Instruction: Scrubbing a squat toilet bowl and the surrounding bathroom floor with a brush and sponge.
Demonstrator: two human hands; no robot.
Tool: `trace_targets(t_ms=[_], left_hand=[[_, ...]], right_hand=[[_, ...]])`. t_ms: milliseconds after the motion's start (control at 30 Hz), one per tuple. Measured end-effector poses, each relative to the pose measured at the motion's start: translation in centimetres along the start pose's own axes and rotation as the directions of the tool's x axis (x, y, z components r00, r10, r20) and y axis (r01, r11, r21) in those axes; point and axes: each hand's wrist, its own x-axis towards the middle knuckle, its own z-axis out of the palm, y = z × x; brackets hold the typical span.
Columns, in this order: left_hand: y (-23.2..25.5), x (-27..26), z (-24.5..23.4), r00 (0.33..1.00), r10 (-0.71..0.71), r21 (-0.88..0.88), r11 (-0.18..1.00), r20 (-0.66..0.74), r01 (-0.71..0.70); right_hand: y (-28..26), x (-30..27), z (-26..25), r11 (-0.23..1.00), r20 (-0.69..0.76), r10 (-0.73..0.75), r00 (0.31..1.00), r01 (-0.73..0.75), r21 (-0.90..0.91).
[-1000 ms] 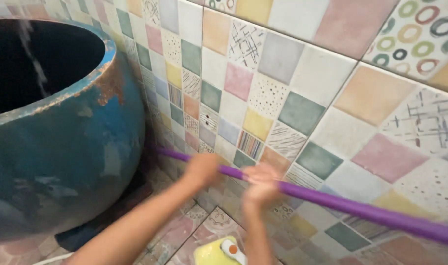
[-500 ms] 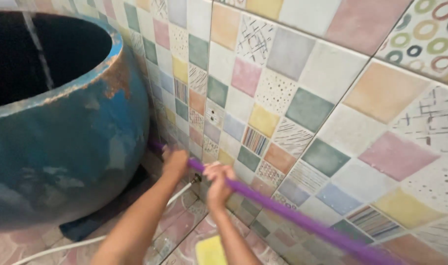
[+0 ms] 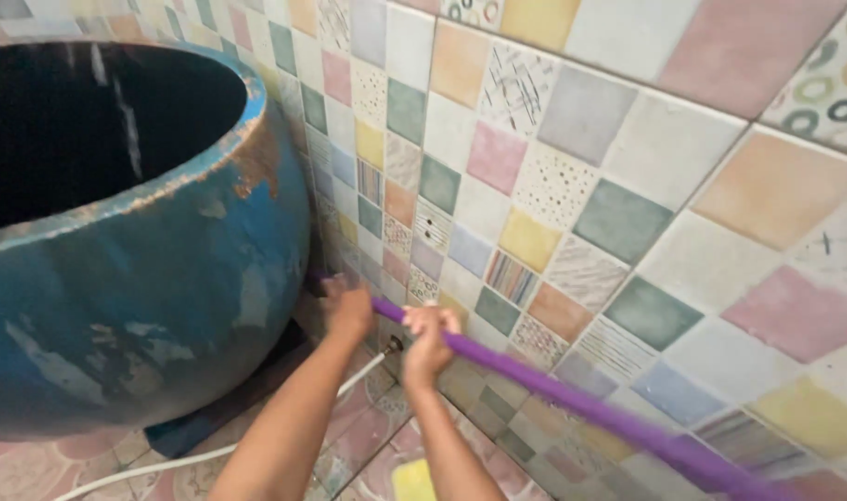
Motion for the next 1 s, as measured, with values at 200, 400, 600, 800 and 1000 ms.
trace_targets(t_ms=[200,400,600,800,1000], left_hand=[[6.7,1.7,-14.4,0.772,0.325,-0.281,0.939,0.546,-0.197],[11.4,1.0,-20.0,0.788,0.411,-0.429,0.879,0.459,-0.208],[-1.5,1.3,-2.9,0.969,0.085,-0.127,0.985,-0.232,-0.117],[10.1,1.5,-16.4,0.841,0.300,-0.334,0.930,0.450,-0.154],[15.7,-1.3,-21.5,0.822,0.400,-0.390,0.889,0.406,-0.240]], right_hand=[[-10.5,4.0,-1.4,0.839,0.054,-0.442,0.895,0.434,-0.328],[-18.7,7.9,1.5,0.797,0.018,-0.564,0.825,0.551,-0.247],[0.4,1.7,1.4,0.975,-0.059,0.196,0.979,-0.201,-0.091],[-10.4,7.2,-3.0,0.920,-0.130,-0.280,0.951,0.227,-0.320],[-20.1,8.4,-1.4,0.971,-0.200,-0.194,0.960,0.217,0.102]])
